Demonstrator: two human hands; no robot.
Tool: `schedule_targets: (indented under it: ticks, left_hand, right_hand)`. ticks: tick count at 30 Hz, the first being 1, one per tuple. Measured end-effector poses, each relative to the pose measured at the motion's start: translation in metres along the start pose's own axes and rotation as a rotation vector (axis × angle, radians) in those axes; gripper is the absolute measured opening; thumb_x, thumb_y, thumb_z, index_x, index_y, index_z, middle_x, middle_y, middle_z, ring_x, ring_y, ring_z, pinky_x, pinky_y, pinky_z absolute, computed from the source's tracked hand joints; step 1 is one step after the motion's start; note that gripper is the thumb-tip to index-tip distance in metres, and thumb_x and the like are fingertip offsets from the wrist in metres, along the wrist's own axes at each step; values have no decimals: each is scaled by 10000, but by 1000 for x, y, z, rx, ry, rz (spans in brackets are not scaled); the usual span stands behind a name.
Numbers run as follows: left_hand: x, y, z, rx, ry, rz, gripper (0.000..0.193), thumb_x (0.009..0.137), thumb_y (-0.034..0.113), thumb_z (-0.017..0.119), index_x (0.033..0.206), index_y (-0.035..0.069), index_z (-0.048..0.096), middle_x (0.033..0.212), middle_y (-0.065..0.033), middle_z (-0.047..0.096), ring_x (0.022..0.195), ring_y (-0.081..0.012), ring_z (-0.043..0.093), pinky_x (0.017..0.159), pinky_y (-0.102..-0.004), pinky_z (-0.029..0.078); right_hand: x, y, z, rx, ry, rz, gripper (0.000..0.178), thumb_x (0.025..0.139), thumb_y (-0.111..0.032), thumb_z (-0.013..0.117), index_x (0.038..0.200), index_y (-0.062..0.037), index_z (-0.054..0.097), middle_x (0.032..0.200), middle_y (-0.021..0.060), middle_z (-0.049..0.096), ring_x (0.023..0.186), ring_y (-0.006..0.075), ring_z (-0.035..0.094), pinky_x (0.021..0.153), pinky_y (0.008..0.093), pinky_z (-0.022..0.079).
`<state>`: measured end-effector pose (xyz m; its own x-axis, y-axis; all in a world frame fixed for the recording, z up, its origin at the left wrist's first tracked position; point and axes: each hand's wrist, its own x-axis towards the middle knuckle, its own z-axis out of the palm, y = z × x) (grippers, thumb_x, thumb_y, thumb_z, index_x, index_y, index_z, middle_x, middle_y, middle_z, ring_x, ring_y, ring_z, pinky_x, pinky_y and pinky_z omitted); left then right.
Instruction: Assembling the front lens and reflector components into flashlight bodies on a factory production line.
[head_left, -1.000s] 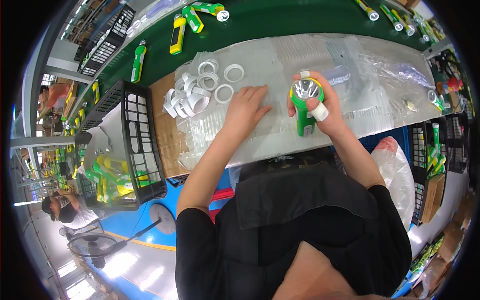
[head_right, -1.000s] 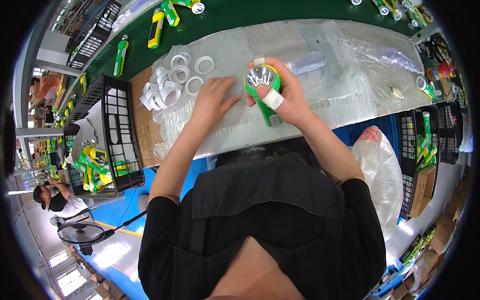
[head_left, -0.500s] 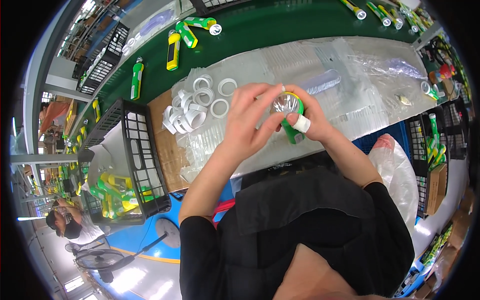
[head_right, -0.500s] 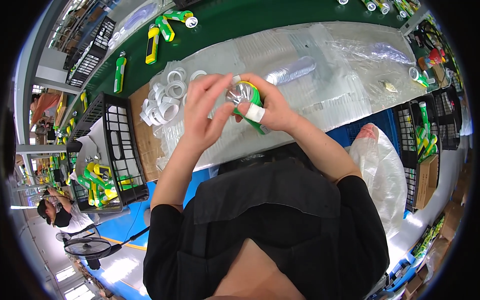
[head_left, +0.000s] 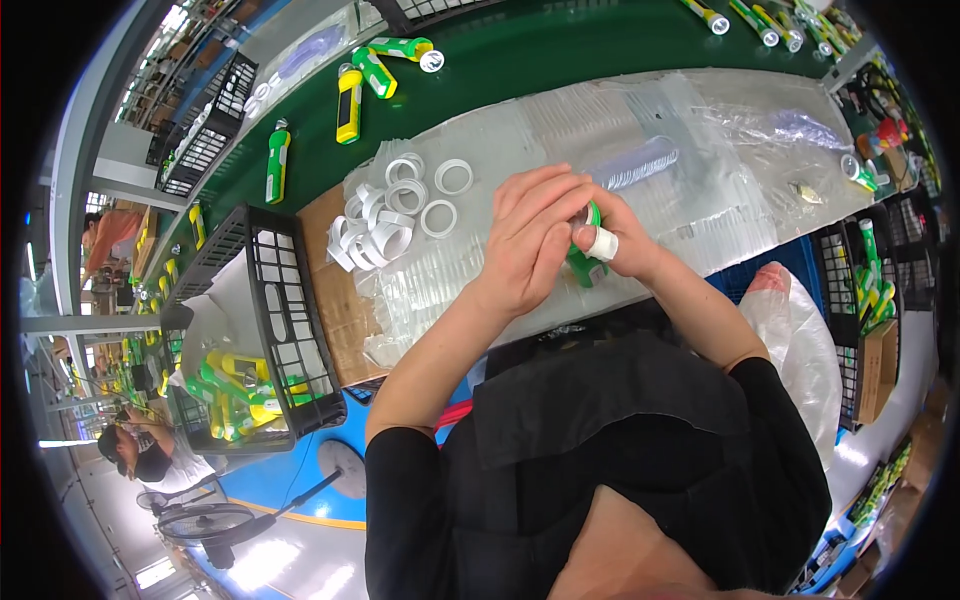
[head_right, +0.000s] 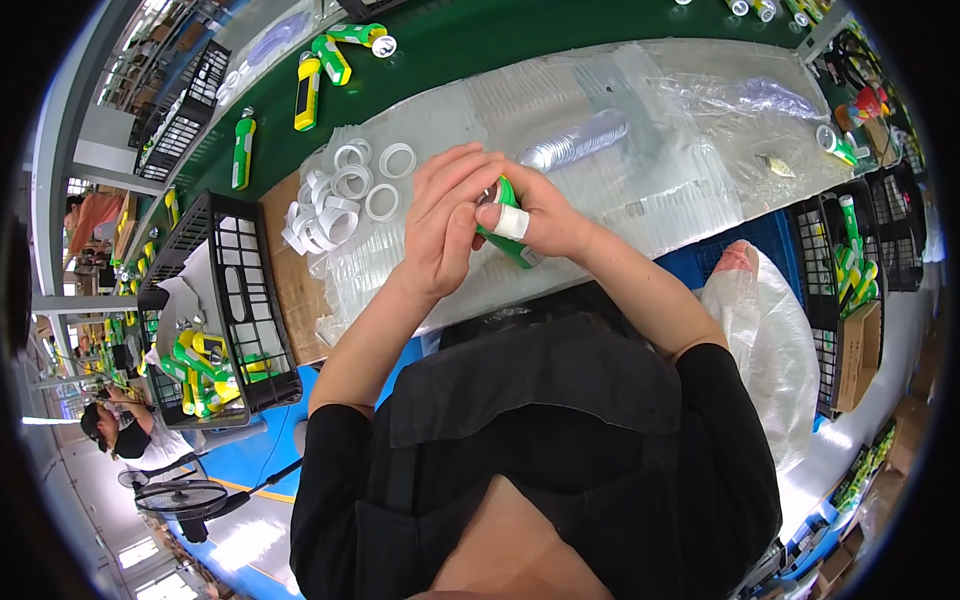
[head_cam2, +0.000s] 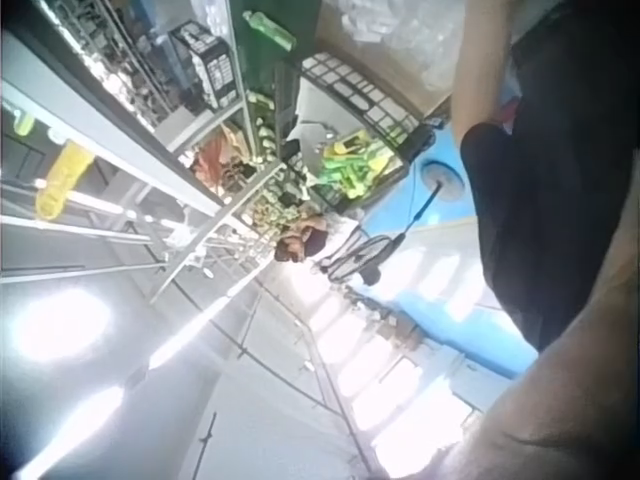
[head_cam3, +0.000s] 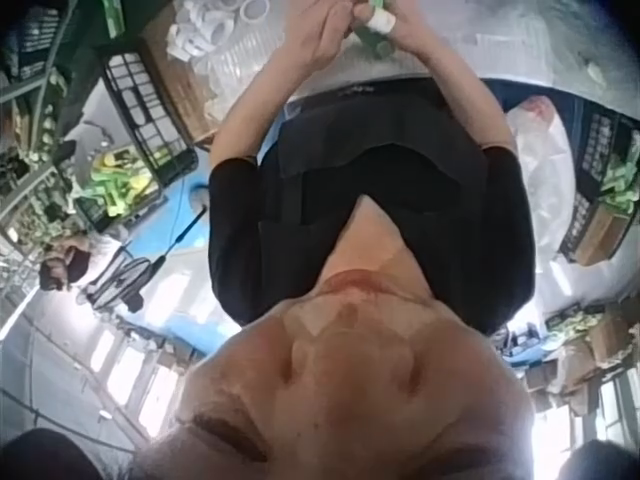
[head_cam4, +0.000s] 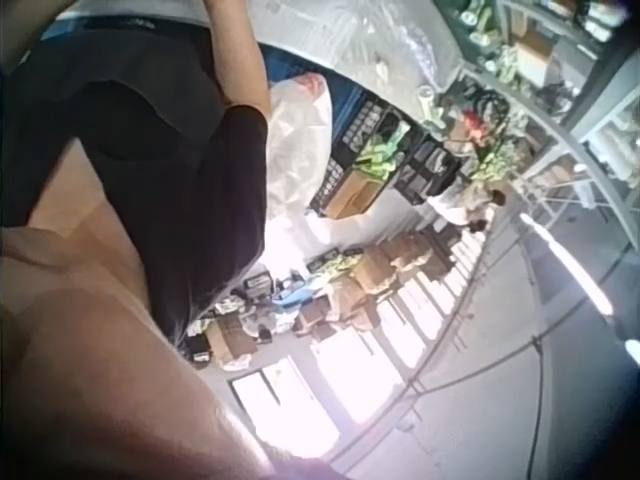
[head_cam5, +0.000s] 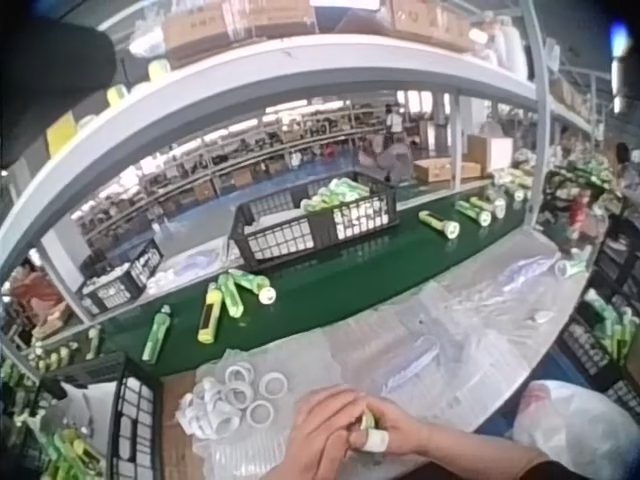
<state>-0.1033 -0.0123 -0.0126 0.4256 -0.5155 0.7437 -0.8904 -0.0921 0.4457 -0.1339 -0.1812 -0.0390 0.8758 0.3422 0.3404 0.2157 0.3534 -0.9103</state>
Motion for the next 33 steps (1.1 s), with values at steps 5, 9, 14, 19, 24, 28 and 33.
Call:
schedule_targets:
  ticks: [5, 9, 14, 19, 24, 28, 33]
  left_hand:
    - [0, 0, -10, 102, 6, 10, 328, 925, 98, 462, 1177, -20, 636, 1305, -192, 579, 1286, -389, 465, 1034, -467, 350]
    - [-1, 8, -15, 127, 97, -29, 342, 921, 98, 487, 1224, 8, 617, 1325, -189, 567, 1296, -393, 457, 1063, -455, 332]
    - [-41, -28, -53, 550, 87, -315, 303, 838, 185, 675, 1104, 45, 638, 1217, -175, 573, 1140, -345, 544, 911, -413, 457]
    - [-97, -50, -57, 885, -207, -574, 208, 767, 243, 693, 834, 50, 652, 991, -134, 557, 967, -311, 542, 817, -446, 468]
    - [-90, -40, -52, 839, -219, -476, 205, 775, 236, 681, 838, 42, 656, 1040, -142, 561, 1041, -304, 521, 849, -435, 458]
    - [-96, -34, -50, 752, -88, -363, 194, 793, 198, 663, 878, 25, 640, 1110, -151, 554, 1110, -322, 508, 889, -443, 447]
    - [-87, -30, -39, 374, 34, -429, 152, 842, 156, 673, 905, 26, 625, 1099, -139, 564, 1000, -304, 574, 833, -423, 481]
  right_hand:
    - [1, 7, -8, -95, 14, 45, 439, 907, -341, 675, 1193, -40, 531, 1149, 64, 547, 1122, 168, 507, 948, 345, 418]
    - [11, 10, 2, -200, 92, -90, 523, 899, -386, 681, 1239, -36, 494, 1106, 85, 579, 945, 175, 589, 809, 324, 494]
    - [28, 9, 12, -26, 151, -95, 640, 839, -569, 674, 1186, -74, 463, 828, 103, 605, 645, 193, 596, 553, 314, 494]
    - [32, 28, 12, -51, 103, -201, 613, 863, -542, 658, 1185, -66, 446, 773, 96, 577, 626, 179, 569, 546, 304, 469]
    - [39, 29, 7, -52, 57, -128, 595, 872, -481, 680, 1205, -52, 439, 810, 94, 574, 654, 175, 580, 577, 296, 474]
    - [40, 29, 12, -75, 30, -181, 571, 883, -492, 656, 1193, -61, 446, 766, 96, 570, 618, 168, 558, 546, 283, 455]
    - [29, 31, 6, -34, 113, -201, 534, 898, -426, 658, 1220, -55, 448, 794, 91, 578, 636, 175, 569, 551, 293, 472]
